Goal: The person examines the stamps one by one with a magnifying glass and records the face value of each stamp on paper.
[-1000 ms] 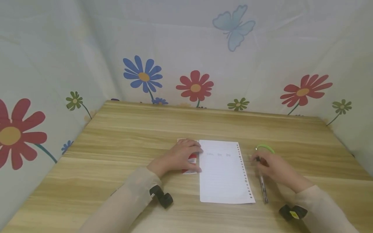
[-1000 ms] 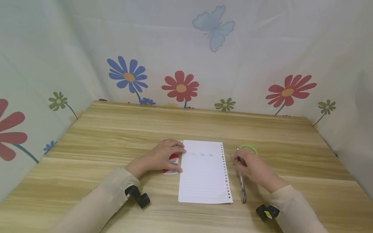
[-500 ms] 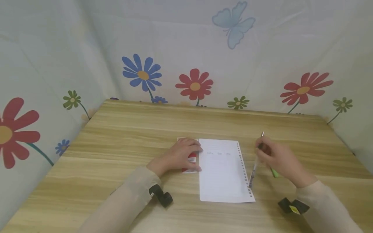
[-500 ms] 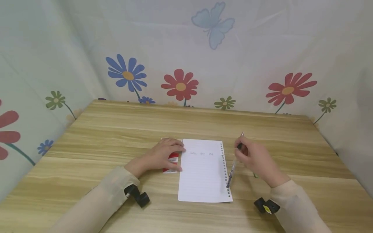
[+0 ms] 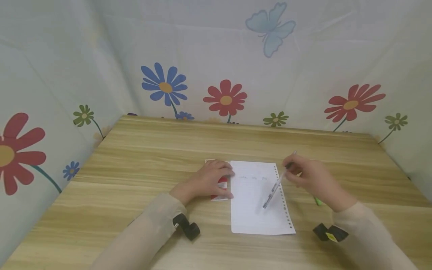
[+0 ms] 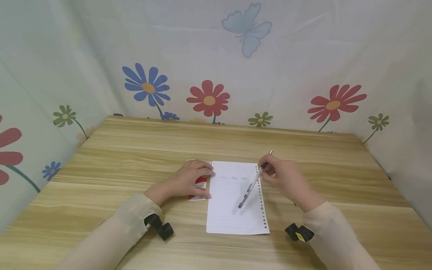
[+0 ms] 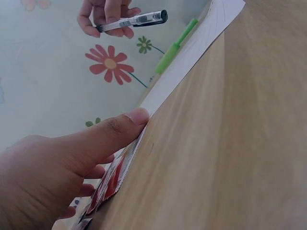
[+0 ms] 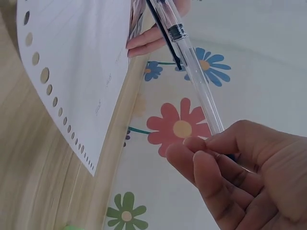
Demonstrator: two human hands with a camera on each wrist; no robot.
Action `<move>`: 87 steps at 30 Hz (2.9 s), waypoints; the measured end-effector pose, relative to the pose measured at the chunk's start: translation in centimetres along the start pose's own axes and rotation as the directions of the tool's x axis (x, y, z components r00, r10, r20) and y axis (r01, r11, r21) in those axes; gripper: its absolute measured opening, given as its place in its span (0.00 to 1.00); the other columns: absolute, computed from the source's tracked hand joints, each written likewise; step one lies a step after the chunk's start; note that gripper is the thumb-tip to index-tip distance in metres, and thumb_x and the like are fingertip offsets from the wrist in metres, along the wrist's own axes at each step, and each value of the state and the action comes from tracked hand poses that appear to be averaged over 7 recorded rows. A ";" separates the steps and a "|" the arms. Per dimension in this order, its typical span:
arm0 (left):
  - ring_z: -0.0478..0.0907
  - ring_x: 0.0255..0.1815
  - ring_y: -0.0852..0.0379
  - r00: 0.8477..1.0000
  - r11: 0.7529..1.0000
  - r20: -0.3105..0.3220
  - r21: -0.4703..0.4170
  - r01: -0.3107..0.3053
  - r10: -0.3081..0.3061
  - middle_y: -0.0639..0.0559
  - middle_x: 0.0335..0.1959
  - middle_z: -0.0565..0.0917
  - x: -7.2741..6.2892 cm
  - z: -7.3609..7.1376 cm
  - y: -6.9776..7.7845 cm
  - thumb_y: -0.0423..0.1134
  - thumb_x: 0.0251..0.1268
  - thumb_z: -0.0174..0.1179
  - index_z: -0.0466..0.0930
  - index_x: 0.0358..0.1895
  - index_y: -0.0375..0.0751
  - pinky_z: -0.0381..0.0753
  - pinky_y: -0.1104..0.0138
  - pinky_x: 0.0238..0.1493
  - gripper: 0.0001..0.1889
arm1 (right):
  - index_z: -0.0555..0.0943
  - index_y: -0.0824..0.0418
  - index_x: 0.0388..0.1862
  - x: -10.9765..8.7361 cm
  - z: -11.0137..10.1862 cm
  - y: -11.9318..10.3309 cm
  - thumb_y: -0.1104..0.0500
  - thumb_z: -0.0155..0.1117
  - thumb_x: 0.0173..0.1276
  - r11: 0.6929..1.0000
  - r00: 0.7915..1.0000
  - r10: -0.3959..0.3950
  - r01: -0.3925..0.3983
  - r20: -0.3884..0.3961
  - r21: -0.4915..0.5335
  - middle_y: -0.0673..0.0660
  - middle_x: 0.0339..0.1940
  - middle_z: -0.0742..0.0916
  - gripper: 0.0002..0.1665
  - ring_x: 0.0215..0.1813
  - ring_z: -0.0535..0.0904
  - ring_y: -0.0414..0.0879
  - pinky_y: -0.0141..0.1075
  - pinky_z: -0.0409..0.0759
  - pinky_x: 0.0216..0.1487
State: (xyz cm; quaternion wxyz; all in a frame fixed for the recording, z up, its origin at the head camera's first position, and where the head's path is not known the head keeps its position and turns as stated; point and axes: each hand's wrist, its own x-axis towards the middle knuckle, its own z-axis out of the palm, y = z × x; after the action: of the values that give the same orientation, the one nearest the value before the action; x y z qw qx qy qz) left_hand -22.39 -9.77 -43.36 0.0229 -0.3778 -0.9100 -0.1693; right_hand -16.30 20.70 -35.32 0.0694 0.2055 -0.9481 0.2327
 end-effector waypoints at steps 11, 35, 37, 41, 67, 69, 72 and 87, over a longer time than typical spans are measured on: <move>0.67 0.67 0.52 1.000 1.000 0.004 0.011 0.003 -0.003 0.52 0.62 0.75 0.0 -0.1 0.0 0.64 0.49 0.67 0.77 0.59 0.48 0.59 0.54 0.74 0.35 | 0.76 0.60 0.43 1.1 1.0 -0.9 0.64 0.67 0.62 0.998 0.999 -0.038 0.038 -0.011 -0.054 0.52 0.28 0.85 0.12 0.29 0.77 0.40 0.30 0.78 0.29; 0.67 0.66 0.52 1.000 1.000 0.010 -0.008 -0.003 0.003 0.52 0.62 0.75 0.1 -0.3 0.2 0.64 0.50 0.67 0.77 0.58 0.49 0.60 0.55 0.73 0.34 | 0.79 0.66 0.52 3.1 2.8 -4.9 0.57 0.49 0.76 0.993 0.997 -0.070 0.073 -0.042 0.087 0.55 0.29 0.85 0.17 0.24 0.78 0.40 0.29 0.77 0.22; 0.67 0.66 0.53 1.000 1.000 0.014 -0.009 0.004 -0.004 0.52 0.62 0.75 0.0 -0.4 0.2 0.64 0.50 0.67 0.77 0.58 0.49 0.60 0.55 0.73 0.34 | 0.79 0.66 0.49 3.2 3.1 -5.1 0.57 0.47 0.77 0.989 0.998 -0.064 0.067 -0.023 0.132 0.56 0.30 0.85 0.17 0.21 0.77 0.39 0.29 0.77 0.20; 0.66 0.67 0.53 1.000 1.000 0.019 -0.006 0.022 -0.022 0.53 0.63 0.74 0.0 -0.4 0.2 0.64 0.50 0.67 0.77 0.59 0.50 0.60 0.55 0.73 0.34 | 0.81 0.65 0.41 3.5 3.9 -5.6 0.54 0.43 0.78 0.984 0.999 -0.035 0.032 0.016 0.173 0.58 0.34 0.85 0.20 0.19 0.76 0.40 0.30 0.78 0.21; 0.68 0.66 0.53 1.000 1.000 0.004 0.015 -0.001 0.001 0.52 0.62 0.75 0.3 -0.2 -0.2 0.65 0.49 0.66 0.78 0.58 0.49 0.61 0.55 0.72 0.35 | 0.74 0.60 0.38 4.6 8.0 -5.9 0.57 0.55 0.70 0.901 0.983 0.160 -0.184 0.093 0.393 0.60 0.27 0.83 0.07 0.22 0.78 0.46 0.37 0.81 0.22; 0.67 0.66 0.53 1.000 1.000 0.007 0.017 0.000 0.000 0.53 0.62 0.75 0.3 -0.3 -0.2 0.65 0.49 0.66 0.77 0.58 0.49 0.61 0.55 0.72 0.35 | 0.75 0.62 0.38 4.6 8.3 -5.6 0.57 0.54 0.71 0.885 0.981 0.171 -0.191 0.087 0.424 0.60 0.26 0.83 0.08 0.22 0.78 0.45 0.37 0.81 0.22; 0.67 0.66 0.53 1.000 1.000 0.013 0.021 0.001 -0.001 0.52 0.62 0.75 0.3 -0.4 -0.1 0.65 0.49 0.66 0.77 0.58 0.49 0.60 0.55 0.72 0.35 | 0.76 0.64 0.40 4.7 8.6 -5.1 0.57 0.53 0.71 0.858 0.978 0.188 -0.210 0.094 0.469 0.58 0.26 0.84 0.10 0.24 0.81 0.44 0.37 0.83 0.23; 0.66 0.67 0.52 0.999 1.000 0.034 0.018 -0.008 0.008 0.51 0.63 0.74 0.5 -0.7 0.4 0.65 0.50 0.66 0.76 0.60 0.48 0.60 0.54 0.73 0.36 | 0.77 0.64 0.37 4.2 10.2 -1.7 0.57 0.57 0.69 0.827 0.962 0.243 -0.271 0.123 0.493 0.54 0.19 0.81 0.10 0.20 0.77 0.44 0.33 0.78 0.23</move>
State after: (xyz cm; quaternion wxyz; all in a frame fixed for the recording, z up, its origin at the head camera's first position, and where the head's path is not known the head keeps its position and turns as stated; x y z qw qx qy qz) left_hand -22.49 -9.40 -42.52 0.0116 -0.3840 -0.9102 -0.1547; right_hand -19.76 13.04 -42.71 -0.0448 0.0933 -0.8743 0.4741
